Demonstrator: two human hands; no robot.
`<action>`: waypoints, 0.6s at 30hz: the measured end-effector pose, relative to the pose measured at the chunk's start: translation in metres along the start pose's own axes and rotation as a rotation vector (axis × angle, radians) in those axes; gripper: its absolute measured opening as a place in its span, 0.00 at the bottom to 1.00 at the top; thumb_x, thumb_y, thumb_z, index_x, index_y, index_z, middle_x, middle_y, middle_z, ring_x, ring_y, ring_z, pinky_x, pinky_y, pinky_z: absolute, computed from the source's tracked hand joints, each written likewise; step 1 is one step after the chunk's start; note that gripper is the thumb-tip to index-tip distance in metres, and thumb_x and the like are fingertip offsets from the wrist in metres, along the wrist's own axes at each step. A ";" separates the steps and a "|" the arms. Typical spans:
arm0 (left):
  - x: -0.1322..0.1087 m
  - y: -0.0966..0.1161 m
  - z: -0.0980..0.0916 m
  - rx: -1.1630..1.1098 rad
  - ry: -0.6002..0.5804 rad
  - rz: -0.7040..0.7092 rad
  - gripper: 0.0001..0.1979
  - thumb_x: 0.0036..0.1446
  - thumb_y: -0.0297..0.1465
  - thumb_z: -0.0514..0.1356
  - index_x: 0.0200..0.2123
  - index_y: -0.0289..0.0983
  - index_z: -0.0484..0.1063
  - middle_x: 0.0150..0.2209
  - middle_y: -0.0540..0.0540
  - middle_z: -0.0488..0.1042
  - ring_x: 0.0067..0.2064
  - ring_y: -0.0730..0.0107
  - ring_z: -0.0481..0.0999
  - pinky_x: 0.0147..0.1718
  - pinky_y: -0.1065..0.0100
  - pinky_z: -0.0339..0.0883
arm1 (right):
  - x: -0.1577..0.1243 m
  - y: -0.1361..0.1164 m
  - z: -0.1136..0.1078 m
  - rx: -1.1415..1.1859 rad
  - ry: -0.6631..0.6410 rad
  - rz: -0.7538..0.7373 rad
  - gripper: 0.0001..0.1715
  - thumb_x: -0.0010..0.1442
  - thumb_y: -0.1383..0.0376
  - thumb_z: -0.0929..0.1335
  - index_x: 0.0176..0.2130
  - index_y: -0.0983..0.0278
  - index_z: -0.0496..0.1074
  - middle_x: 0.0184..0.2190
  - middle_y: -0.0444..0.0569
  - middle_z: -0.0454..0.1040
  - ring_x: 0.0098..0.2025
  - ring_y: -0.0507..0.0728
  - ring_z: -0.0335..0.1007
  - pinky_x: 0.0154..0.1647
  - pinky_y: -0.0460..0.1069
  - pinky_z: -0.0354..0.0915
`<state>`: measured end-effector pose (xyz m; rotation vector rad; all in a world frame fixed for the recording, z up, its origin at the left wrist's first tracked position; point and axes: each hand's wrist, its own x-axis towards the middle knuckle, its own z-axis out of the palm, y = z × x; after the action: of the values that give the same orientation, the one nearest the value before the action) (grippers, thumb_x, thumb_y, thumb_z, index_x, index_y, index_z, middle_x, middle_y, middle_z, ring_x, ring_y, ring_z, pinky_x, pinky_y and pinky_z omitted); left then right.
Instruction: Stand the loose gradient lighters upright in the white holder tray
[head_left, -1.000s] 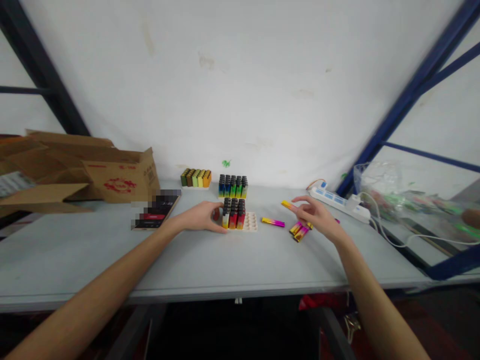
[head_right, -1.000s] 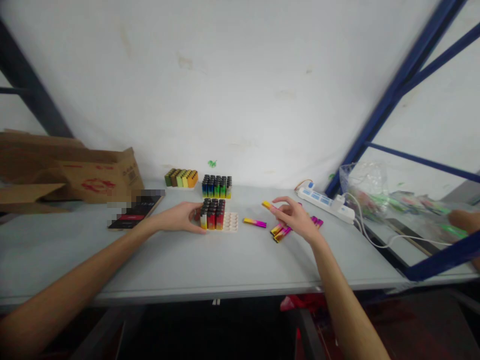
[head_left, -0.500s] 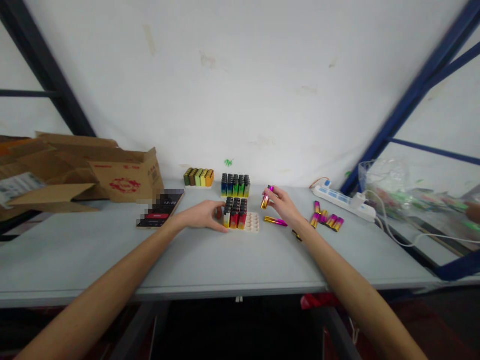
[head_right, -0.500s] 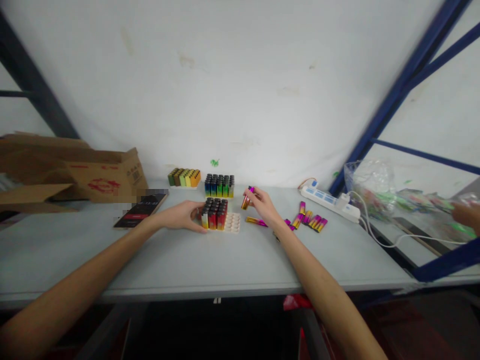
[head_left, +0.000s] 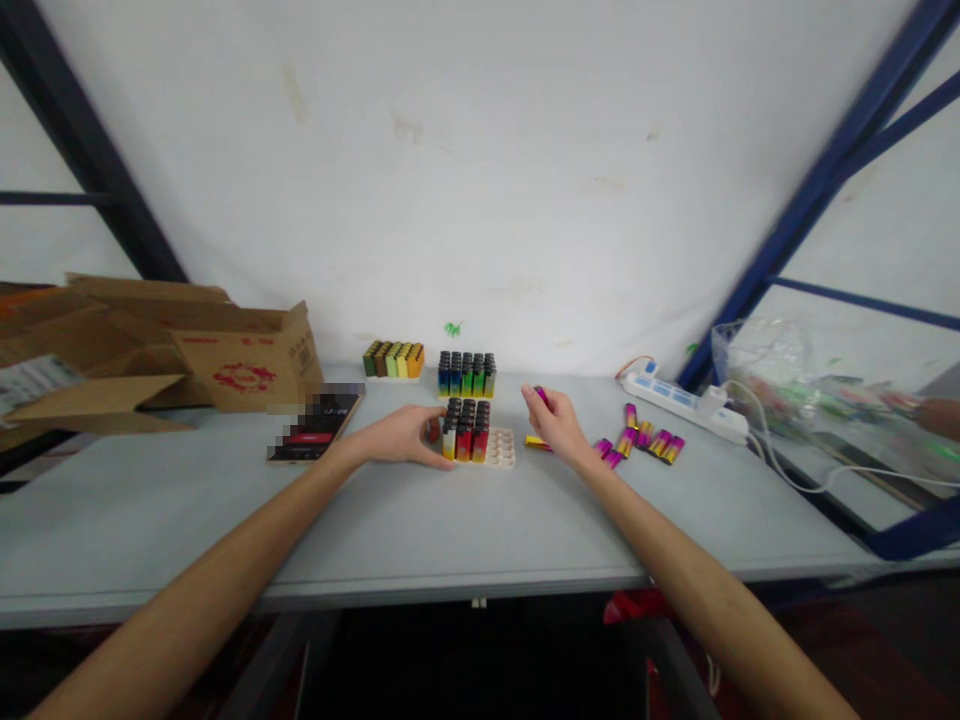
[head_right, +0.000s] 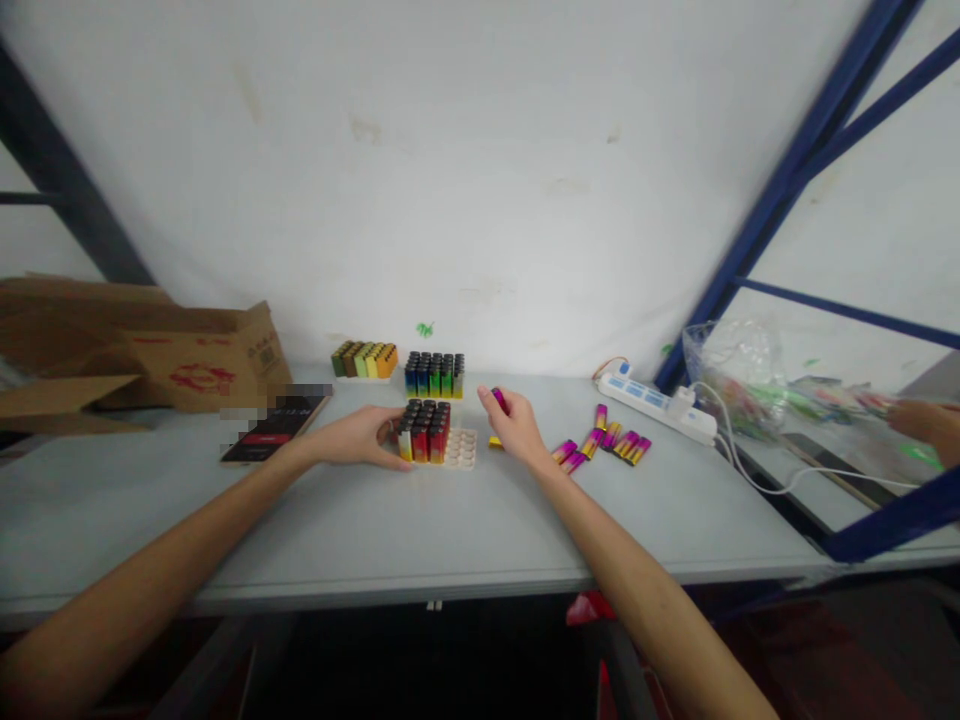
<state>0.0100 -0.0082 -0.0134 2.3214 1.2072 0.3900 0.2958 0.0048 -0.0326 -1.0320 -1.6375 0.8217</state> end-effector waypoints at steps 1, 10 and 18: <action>0.000 0.000 0.000 0.001 0.003 0.005 0.38 0.41 0.56 0.69 0.50 0.37 0.73 0.36 0.47 0.78 0.35 0.62 0.73 0.34 0.66 0.62 | 0.000 0.001 0.000 -0.048 0.028 -0.001 0.33 0.63 0.39 0.63 0.21 0.60 0.55 0.16 0.39 0.54 0.20 0.49 0.49 0.21 0.47 0.48; 0.001 0.000 0.000 0.049 -0.002 -0.005 0.37 0.43 0.56 0.69 0.49 0.37 0.74 0.37 0.47 0.78 0.35 0.62 0.74 0.33 0.67 0.62 | -0.003 -0.001 0.008 -0.168 0.028 0.030 0.22 0.58 0.51 0.62 0.20 0.60 0.57 0.16 0.40 0.56 0.21 0.50 0.52 0.23 0.47 0.48; 0.000 0.004 0.000 0.054 0.011 -0.004 0.36 0.42 0.56 0.69 0.48 0.37 0.74 0.34 0.49 0.75 0.34 0.64 0.72 0.32 0.68 0.61 | -0.004 0.002 0.005 -0.159 0.006 -0.005 0.26 0.64 0.43 0.62 0.28 0.60 0.62 0.19 0.39 0.61 0.23 0.51 0.55 0.25 0.46 0.55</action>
<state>0.0126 -0.0102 -0.0111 2.3647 1.2418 0.3735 0.2922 0.0020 -0.0373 -1.1387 -1.7210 0.6933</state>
